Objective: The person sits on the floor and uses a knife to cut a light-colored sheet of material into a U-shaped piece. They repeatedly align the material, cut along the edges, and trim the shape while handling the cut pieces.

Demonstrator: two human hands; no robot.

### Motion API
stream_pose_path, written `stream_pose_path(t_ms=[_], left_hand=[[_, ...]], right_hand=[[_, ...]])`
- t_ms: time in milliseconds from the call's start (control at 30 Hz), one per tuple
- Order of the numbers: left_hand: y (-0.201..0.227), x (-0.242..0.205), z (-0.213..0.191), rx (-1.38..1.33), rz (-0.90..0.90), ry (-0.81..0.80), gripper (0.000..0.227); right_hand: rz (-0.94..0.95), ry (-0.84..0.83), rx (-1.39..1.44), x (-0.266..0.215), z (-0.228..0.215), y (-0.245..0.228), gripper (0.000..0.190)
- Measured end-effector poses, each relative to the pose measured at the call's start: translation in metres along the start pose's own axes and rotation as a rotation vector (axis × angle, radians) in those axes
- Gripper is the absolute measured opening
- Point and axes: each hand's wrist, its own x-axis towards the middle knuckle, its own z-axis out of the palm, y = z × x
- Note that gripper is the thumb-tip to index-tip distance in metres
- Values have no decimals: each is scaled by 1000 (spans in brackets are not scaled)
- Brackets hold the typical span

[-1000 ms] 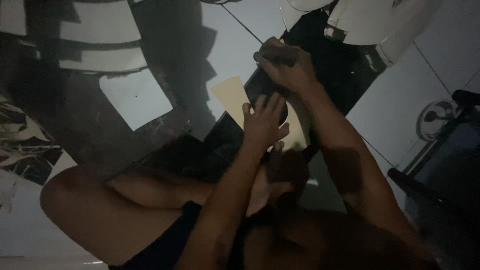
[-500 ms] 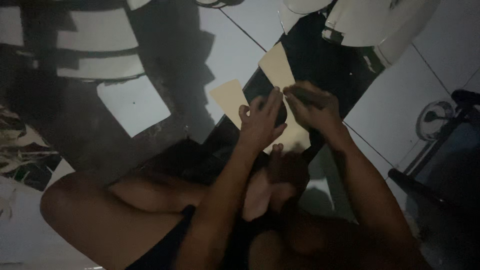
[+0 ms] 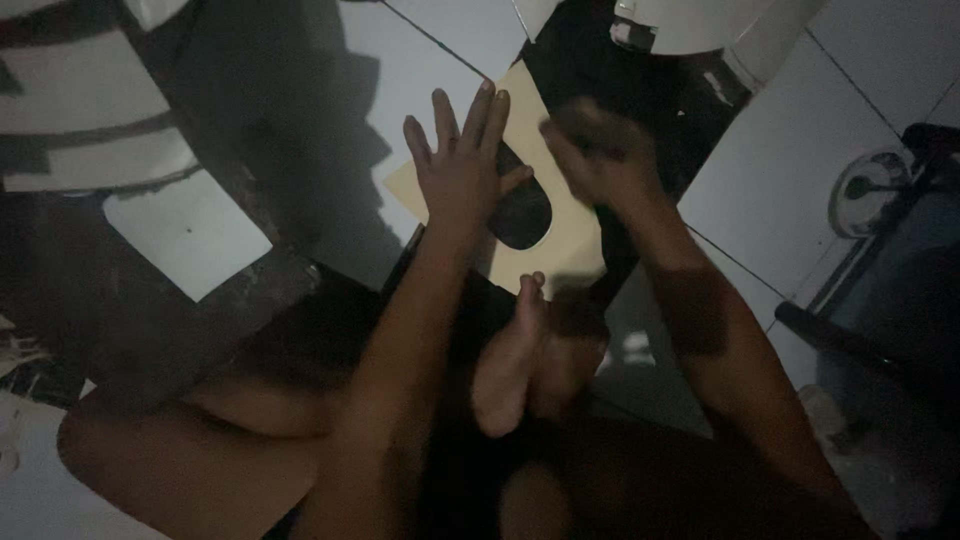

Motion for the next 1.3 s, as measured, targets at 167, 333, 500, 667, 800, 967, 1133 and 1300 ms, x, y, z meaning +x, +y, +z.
stream_pose_path(t_ms=[167,333,500,667,800,967,1133,1300], left_hand=[[6,-2,2,5,-35,-10,112],[18,-11,-14,-6,-3,-189,94],[28,-82,-35,-189,320,-269,72],[11,-126,-36,-187,404,-223,59],[9,-126,-36,-173,458,-150,46],[20,-108,-41,-75,434,-226,33],[37,-58,-88,52,350,-389,19],[54,-12,-165,-337,169,-409,37]], right_hand=[[-539,380,-733,-116,27,25,35],[-178,104,-227,-168,43,13,40],[-538,609,-217,-125,21,6,12],[-61,363,45,-111,20,11,17],[-14,377,97,-146,28,16,21],[175,399,31,-222,49,39,26],[366,400,-56,-290,73,68,33],[460,381,-112,-320,97,71,39]])
